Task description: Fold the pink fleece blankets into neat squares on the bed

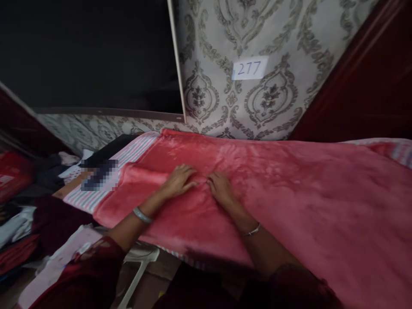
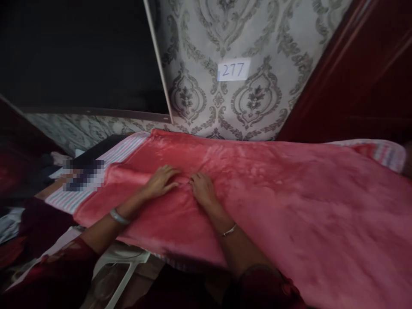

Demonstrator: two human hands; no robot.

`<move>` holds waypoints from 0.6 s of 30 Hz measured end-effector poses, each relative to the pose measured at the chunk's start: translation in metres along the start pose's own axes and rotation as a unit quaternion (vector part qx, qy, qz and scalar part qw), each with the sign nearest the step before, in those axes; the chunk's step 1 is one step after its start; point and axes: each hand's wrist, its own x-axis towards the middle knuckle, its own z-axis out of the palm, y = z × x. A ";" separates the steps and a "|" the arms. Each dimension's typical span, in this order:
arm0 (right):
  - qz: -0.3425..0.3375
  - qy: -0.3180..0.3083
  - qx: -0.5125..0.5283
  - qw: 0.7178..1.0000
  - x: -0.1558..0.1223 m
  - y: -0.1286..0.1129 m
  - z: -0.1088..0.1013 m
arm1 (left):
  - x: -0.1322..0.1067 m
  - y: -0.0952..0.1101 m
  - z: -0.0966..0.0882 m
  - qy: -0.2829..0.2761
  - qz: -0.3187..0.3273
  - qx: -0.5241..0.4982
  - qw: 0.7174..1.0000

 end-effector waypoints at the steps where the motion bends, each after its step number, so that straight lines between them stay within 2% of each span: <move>1: -0.002 0.004 0.000 1.000 0.001 -0.002 -0.002 | 0.006 0.011 0.010 -0.009 0.038 -0.006 0.999; 3: -0.007 0.010 0.002 1.000 0.002 -0.004 -0.005 | 0.015 0.021 0.025 -0.008 0.051 0.001 0.999; 6: -0.021 0.023 0.012 0.999 0.003 -0.005 -0.008 | 0.021 0.016 0.040 0.023 0.028 0.024 0.999; 11: -0.026 0.069 0.023 0.997 0.005 0.006 -0.019 | 0.021 -0.002 0.043 0.097 -0.007 0.068 0.993; 15: 0.011 0.129 0.033 0.991 0.000 0.033 -0.051 | 0.020 -0.003 0.039 0.145 -0.006 0.083 0.986; 18: 0.030 0.136 0.009 0.990 -0.022 0.065 -0.086 | 0.020 -0.002 0.037 0.164 0.007 0.088 0.982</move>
